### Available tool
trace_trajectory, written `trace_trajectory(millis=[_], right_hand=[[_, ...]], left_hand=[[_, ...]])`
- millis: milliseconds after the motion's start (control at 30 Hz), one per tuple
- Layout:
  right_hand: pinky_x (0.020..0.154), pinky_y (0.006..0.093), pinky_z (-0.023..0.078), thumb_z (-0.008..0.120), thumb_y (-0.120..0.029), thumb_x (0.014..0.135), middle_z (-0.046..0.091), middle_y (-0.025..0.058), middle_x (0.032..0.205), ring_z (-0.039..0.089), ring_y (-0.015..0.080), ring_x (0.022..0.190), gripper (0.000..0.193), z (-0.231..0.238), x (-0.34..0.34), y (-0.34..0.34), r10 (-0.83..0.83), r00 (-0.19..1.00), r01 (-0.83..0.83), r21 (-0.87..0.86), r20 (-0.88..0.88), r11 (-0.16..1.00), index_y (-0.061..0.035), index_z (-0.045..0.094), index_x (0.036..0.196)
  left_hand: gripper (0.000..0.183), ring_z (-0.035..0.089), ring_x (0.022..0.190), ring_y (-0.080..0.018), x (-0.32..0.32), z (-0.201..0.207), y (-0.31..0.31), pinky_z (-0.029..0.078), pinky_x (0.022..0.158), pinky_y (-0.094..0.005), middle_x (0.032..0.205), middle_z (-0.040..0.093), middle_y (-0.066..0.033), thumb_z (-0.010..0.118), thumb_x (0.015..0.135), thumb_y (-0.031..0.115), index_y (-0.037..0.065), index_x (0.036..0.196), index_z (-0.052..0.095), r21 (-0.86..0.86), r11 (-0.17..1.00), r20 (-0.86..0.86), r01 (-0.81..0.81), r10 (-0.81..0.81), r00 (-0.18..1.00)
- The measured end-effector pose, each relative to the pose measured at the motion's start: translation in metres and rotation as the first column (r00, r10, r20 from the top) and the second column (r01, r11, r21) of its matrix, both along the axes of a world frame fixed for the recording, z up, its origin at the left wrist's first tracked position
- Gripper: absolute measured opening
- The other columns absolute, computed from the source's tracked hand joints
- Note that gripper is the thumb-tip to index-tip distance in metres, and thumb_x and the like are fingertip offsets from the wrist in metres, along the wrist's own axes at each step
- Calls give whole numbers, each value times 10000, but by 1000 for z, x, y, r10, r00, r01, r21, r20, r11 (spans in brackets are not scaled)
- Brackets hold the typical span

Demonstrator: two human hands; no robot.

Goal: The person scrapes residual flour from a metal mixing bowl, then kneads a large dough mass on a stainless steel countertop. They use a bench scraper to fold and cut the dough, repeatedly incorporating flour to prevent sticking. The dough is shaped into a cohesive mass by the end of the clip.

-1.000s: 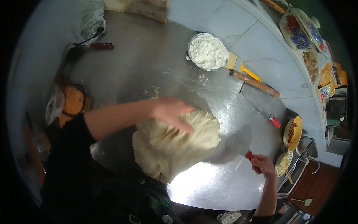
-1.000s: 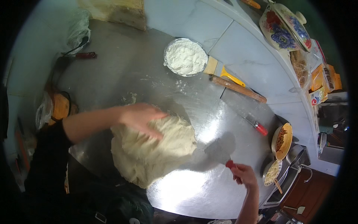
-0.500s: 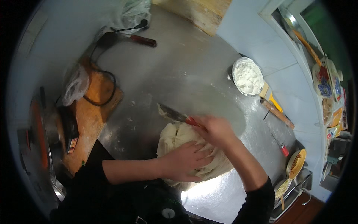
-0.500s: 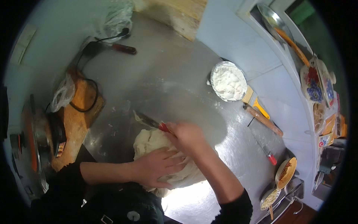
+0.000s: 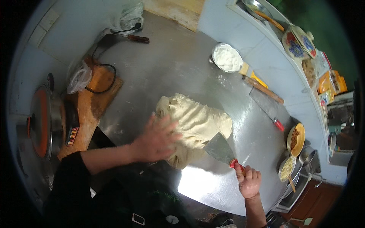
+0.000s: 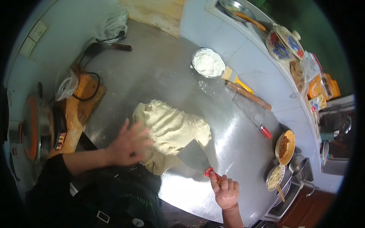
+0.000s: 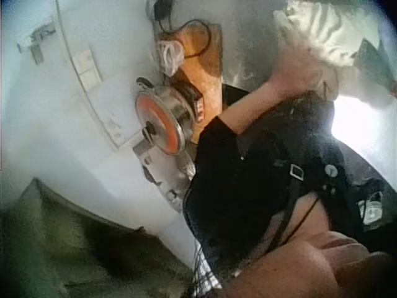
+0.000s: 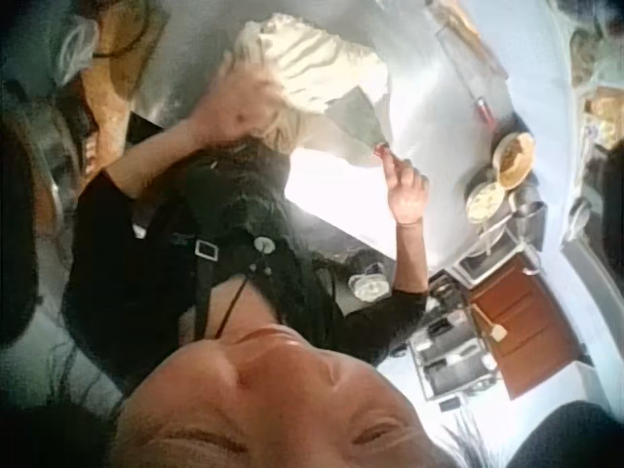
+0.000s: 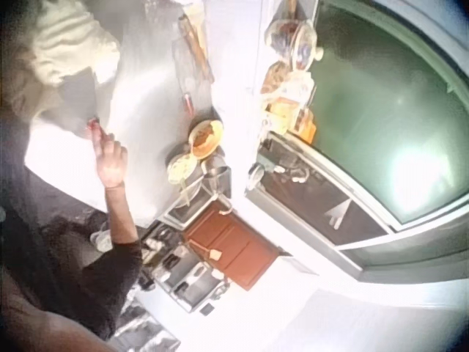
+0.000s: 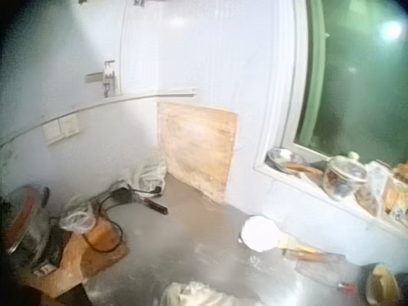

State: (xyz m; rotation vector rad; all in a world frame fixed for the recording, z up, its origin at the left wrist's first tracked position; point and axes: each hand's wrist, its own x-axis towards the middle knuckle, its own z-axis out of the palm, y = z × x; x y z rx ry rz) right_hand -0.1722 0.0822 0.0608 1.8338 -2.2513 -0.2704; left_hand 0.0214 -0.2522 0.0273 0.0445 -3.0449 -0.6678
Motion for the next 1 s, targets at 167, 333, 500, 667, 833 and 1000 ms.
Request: trace_trajectory(millis=[167, 333, 500, 667, 833, 1000], right_hand=[[560, 323, 420, 584, -76, 754, 559, 105, 828, 511, 208, 654, 462, 9, 22, 45, -210, 793, 394, -219, 571, 892, -101, 534, 1212], [446, 239, 392, 505, -87, 853, 597, 108, 724, 504, 144, 516, 306, -10, 22, 59, 156, -493, 778, 354, 856, 519, 4, 539, 1144], [434, 221, 392, 501, -63, 855, 572, 114, 717, 515, 139, 546, 318, -23, 21, 41, 321, -477, 840, 316, 818, 442, 24, 526, 1159], [466, 204, 404, 518, -63, 861, 570, 94, 749, 504, 105, 565, 358, -17, 24, -6, 180, -450, 825, 330, 875, 458, 55, 490, 1199], [468, 199, 398, 528, -54, 867, 559, 74, 744, 480, 87, 559, 379, -13, 35, -43, 186, -466, 811, 334, 865, 479, 46, 469, 1228], [461, 197, 390, 511, -56, 877, 551, 69, 733, 478, 85, 558, 371, -8, 41, -51, 202, -467, 812, 328, 861, 482, 41, 466, 1233]], left_hand=[[461, 312, 1301, -305, -61, -8, -58, 236, 1052, -484, 1358, 386, -158, 543, 851, 355, 132, 1251, 496, 187, 982, -106, -35, 56, 993], [582, 308, 1300, -299, -169, -21, -36, 271, 1049, -405, 1381, 357, -158, 481, 879, 469, 110, 1330, 402, 515, 847, 260, -133, -7, 966], [664, 309, 1292, -310, -204, -37, 10, 289, 1047, -390, 1401, 328, -152, 478, 873, 497, 113, 1384, 301, 391, 920, 242, -7, -96, 966], [467, 404, 1230, -222, -180, -22, 27, 322, 1036, -374, 1301, 473, -62, 648, 793, 303, 118, 1209, 547, 190, 855, -436, 483, -367, 822], [295, 535, 1052, -195, -162, -41, 33, 477, 846, -317, 1103, 582, -40, 603, 762, 138, 62, 1046, 630, 186, 780, -473, 597, -461, 750], [251, 561, 950, -199, -150, -35, 25, 491, 782, -304, 995, 594, -42, 585, 721, 88, 24, 960, 631, 106, 828, -513, 550, -428, 744]])
